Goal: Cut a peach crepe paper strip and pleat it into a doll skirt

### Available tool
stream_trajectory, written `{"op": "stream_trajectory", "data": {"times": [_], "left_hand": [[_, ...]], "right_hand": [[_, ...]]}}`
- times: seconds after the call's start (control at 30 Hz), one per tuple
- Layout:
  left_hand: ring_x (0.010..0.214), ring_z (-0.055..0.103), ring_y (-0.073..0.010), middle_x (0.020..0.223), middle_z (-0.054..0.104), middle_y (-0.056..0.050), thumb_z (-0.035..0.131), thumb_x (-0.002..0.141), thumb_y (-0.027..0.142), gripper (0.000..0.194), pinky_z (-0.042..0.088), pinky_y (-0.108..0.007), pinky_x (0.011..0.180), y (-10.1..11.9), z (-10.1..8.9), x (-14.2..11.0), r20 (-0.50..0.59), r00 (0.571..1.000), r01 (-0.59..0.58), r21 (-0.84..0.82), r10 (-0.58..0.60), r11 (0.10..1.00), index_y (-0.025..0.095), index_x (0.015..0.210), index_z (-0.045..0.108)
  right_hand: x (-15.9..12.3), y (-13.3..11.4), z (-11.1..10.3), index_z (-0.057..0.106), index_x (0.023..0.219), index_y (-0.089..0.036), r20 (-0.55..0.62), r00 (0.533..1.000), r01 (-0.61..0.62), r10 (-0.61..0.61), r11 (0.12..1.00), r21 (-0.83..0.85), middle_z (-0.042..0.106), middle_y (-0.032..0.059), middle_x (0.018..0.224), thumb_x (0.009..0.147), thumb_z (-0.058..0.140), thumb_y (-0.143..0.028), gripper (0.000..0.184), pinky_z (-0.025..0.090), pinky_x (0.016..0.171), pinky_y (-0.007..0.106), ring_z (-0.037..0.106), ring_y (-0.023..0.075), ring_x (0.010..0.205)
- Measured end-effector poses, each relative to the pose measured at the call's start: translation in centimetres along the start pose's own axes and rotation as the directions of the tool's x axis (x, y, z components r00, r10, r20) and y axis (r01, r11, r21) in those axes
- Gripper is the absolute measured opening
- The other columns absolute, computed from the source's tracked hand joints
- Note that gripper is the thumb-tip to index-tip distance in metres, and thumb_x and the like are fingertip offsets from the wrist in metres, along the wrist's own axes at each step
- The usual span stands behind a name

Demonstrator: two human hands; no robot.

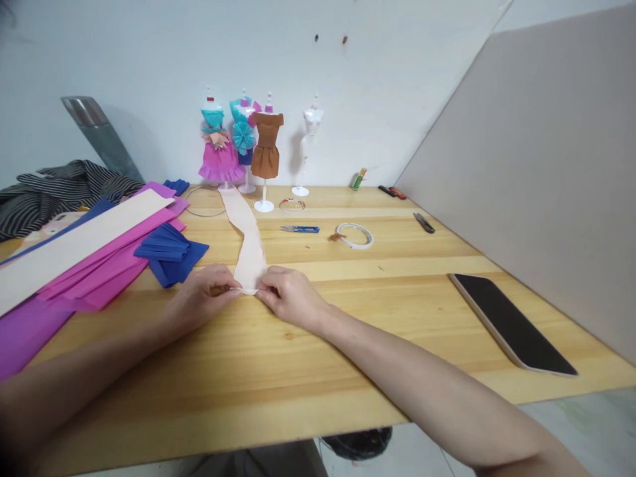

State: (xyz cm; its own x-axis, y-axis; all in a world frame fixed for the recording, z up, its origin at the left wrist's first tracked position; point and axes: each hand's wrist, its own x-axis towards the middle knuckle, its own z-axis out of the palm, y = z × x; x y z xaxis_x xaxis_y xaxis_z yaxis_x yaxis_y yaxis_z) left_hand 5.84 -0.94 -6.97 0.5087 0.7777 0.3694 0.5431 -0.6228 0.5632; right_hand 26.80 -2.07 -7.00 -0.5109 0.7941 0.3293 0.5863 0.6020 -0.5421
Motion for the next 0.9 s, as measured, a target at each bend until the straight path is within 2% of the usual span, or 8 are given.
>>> {"op": "stream_trajectory", "data": {"times": [0.23,0.3,0.4,0.5,0.57,0.7,0.8,0.9], "left_hand": [[0.064,0.052,-0.0118,0.063,0.057,0.0,0.059,0.078,0.015,0.014,0.036,-0.024,0.061,0.2,-0.2,0.1,0.018,1.0,0.022,0.029,-0.022,0.999,0.015,0.065,0.065],[0.065,0.052,-0.012,0.064,0.058,0.0,0.059,0.077,0.014,0.014,0.036,-0.024,0.062,0.3,-0.2,0.1,0.021,0.999,0.033,0.043,-0.034,0.999,0.015,0.064,0.064],[0.067,0.054,-0.0129,0.066,0.06,-0.001,0.058,0.078,0.013,0.016,0.036,-0.025,0.064,0.4,-0.2,0.2,0.027,0.997,0.064,0.079,-0.067,0.995,0.015,0.063,0.064],[0.07,0.055,-0.0137,0.068,0.062,-0.002,0.057,0.08,0.016,0.018,0.036,-0.026,0.065,0.6,-0.2,0.2,0.043,0.995,0.087,0.08,-0.09,0.993,0.016,0.063,0.064],[0.072,0.056,-0.0141,0.069,0.062,-0.002,0.056,0.081,0.017,0.02,0.036,-0.026,0.067,0.7,-0.3,0.2,0.051,0.994,0.098,0.057,-0.101,0.994,0.016,0.063,0.064],[0.073,0.056,-0.0144,0.069,0.063,-0.002,0.055,0.082,0.017,0.022,0.037,-0.027,0.068,0.8,-0.4,0.2,0.057,0.991,0.121,0.017,-0.122,0.992,0.017,0.062,0.064],[0.073,0.056,-0.0149,0.069,0.062,-0.002,0.056,0.081,0.017,0.022,0.037,-0.028,0.069,0.6,-0.2,0.1,0.057,0.99,0.132,0.011,-0.132,0.991,0.017,0.06,0.063],[0.073,0.056,-0.0149,0.067,0.063,-0.001,0.059,0.079,0.016,0.02,0.036,-0.028,0.069,0.3,0.2,0.1,0.044,0.99,0.137,0.0,-0.137,0.991,0.017,0.06,0.064]], "right_hand": [[-0.1,-0.1,-0.1,0.059,0.066,-0.016,-0.036,0.999,0.019,-0.017,0.998,0.06,0.055,0.0003,0.065,0.08,0.06,-0.015,0.014,0.036,0.058,0.023,0.049,0.011,0.059],[0.1,0.1,-0.2,0.063,0.069,-0.016,-0.074,0.997,-0.027,0.035,0.994,0.106,0.057,0.0008,0.066,0.079,0.06,-0.015,0.01,0.038,0.058,0.023,0.05,0.0114,0.06],[1.5,1.3,-0.6,0.067,0.082,-0.014,-0.157,0.971,-0.149,0.182,0.969,0.199,0.064,0.0027,0.072,0.078,0.057,-0.018,0.011,0.042,0.06,0.025,0.055,0.0126,0.063],[5.3,3.3,-1.3,0.067,0.096,-0.013,-0.167,0.921,-0.301,0.352,0.916,0.266,0.065,0.0018,0.073,0.078,0.057,-0.017,0.022,0.044,0.058,0.023,0.056,0.0115,0.06],[8.9,4.8,-1.8,0.062,0.111,-0.013,-0.127,0.841,-0.49,0.527,0.839,0.236,0.064,-0.0002,0.069,0.078,0.058,-0.016,0.033,0.043,0.054,0.022,0.054,0.0096,0.053],[16.2,7.7,-2.2,0.057,0.119,-0.007,-0.18,0.768,-0.59,0.615,0.788,0.175,0.063,0.0022,0.067,0.083,0.057,-0.02,0.038,0.043,0.051,0.022,0.053,0.0095,0.049],[20.2,9.7,-1.8,0.057,0.116,-0.007,-0.197,0.725,-0.647,0.66,0.751,0.136,0.066,0.0064,0.08,0.087,0.058,-0.027,0.035,0.05,0.058,0.027,0.061,0.0134,0.061],[22.9,11.5,-1.1,0.058,0.113,-0.014,-0.202,0.721,-0.661,0.663,0.745,0.087,0.063,0.0074,0.108,0.09,0.055,-0.033,0.029,0.054,0.077,0.036,0.063,0.0178,0.09]]}}
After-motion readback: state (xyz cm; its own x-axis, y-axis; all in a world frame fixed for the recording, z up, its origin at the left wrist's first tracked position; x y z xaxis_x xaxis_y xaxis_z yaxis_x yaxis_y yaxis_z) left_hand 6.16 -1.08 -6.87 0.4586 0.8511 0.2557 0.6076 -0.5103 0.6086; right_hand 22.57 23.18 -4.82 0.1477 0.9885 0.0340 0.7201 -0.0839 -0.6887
